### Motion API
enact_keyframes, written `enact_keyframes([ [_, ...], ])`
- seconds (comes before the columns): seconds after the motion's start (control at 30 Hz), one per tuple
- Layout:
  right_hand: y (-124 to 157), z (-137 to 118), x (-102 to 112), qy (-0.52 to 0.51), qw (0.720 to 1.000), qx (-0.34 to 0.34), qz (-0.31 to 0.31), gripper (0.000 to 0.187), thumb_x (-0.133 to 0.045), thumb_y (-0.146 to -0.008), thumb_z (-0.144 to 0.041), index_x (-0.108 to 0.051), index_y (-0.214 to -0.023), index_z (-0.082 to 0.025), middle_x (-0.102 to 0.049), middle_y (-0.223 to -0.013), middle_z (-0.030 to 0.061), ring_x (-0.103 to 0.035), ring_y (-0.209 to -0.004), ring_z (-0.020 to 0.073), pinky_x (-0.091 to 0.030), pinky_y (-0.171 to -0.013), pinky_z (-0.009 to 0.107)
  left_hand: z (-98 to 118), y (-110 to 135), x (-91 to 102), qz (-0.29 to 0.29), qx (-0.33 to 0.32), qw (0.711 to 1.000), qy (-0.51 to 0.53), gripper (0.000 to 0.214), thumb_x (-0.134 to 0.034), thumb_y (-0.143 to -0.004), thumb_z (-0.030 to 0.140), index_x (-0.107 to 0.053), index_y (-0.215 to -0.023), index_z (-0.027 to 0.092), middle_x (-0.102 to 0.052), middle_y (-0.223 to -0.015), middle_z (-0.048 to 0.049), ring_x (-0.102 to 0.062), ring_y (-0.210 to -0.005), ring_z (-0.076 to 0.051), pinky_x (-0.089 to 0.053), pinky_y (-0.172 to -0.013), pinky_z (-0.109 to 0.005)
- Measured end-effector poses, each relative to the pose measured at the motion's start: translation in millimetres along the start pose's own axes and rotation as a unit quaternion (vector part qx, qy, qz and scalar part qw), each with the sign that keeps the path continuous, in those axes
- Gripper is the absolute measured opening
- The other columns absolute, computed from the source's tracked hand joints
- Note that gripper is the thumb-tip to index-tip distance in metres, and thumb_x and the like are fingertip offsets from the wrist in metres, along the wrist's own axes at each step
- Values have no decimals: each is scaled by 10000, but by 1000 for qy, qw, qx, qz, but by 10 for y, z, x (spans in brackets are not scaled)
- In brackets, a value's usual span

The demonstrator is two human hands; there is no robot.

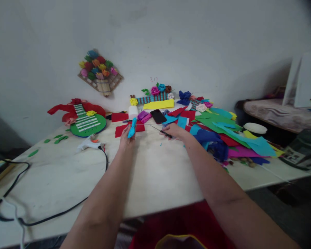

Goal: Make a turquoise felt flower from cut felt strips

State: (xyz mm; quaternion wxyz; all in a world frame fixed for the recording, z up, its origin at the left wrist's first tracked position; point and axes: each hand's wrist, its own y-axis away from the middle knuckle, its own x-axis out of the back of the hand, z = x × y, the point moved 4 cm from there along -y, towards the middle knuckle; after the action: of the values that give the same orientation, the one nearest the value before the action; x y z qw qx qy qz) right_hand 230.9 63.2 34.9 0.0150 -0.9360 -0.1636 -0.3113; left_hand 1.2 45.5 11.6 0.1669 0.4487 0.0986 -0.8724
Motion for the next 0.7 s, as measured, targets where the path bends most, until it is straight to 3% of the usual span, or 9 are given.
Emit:
enact_keyframes([
  [0.13,106,20,66,-21,995,-12,-99,361,-671,-659,-447,-587,-622,-98,-562,-460,33,-448,-358,53,-325,-350,167,-99,-5,-3,34,20,998,-55,74,-584,-753,79,-556,-719,139,-615,-610,7,-603,-542,-78,-491,-546,-169],
  [0.23,185,59,130,-78,979,-16,-187,290,-682,-657,-373,-594,-707,-101,-537,-436,-9,-434,-346,48,-333,-355,158,-130,6,13,50,31,994,-95,70,-614,-741,126,-553,-716,148,-594,-568,20,-582,-495,-83,-457,-467,-164],
  [0.3,207,81,181,-122,971,4,-208,294,-668,-669,-352,-600,-794,-95,-548,-455,-14,-447,-354,50,-340,-359,156,-140,21,14,50,31,991,-116,86,-635,-723,136,-552,-703,147,-593,-562,19,-575,-478,-86,-431,-432,-160],
  [0.4,189,93,211,-164,970,41,-177,274,-634,-700,-351,-582,-805,-103,-586,-507,1,-468,-367,52,-321,-345,154,-170,45,-6,41,20,991,-128,144,-683,-664,116,-541,-651,137,-603,-573,10,-586,-490,-92,-445,-463,-168],
  [0.5,130,30,155,-199,973,71,-88,234,-608,-730,-350,-551,-759,-125,-638,-612,25,-480,-379,41,-283,-327,152,-227,69,-43,17,9,991,-132,196,-723,-609,114,-528,-608,133,-609,-567,1,-605,-514,-112,-468,-508,-193],
  [0.6,66,-81,14,-245,967,66,-2,238,-624,-726,-348,-539,-811,-143,-666,-695,42,-518,-415,51,-266,-325,154,-296,103,-94,-24,5,987,-156,226,-757,-564,158,-537,-610,134,-613,-557,-1,-611,-524,-127,-467,-514,-209],
  [0.7,25,-210,-159,-236,968,67,43,266,-661,-700,-336,-559,-843,-137,-668,-701,50,-540,-435,63,-243,-322,155,-357,156,-151,-68,0,977,-200,266,-783,-520,221,-551,-614,133,-610,-543,3,-591,-509,-114,-443,-491,-195],
])
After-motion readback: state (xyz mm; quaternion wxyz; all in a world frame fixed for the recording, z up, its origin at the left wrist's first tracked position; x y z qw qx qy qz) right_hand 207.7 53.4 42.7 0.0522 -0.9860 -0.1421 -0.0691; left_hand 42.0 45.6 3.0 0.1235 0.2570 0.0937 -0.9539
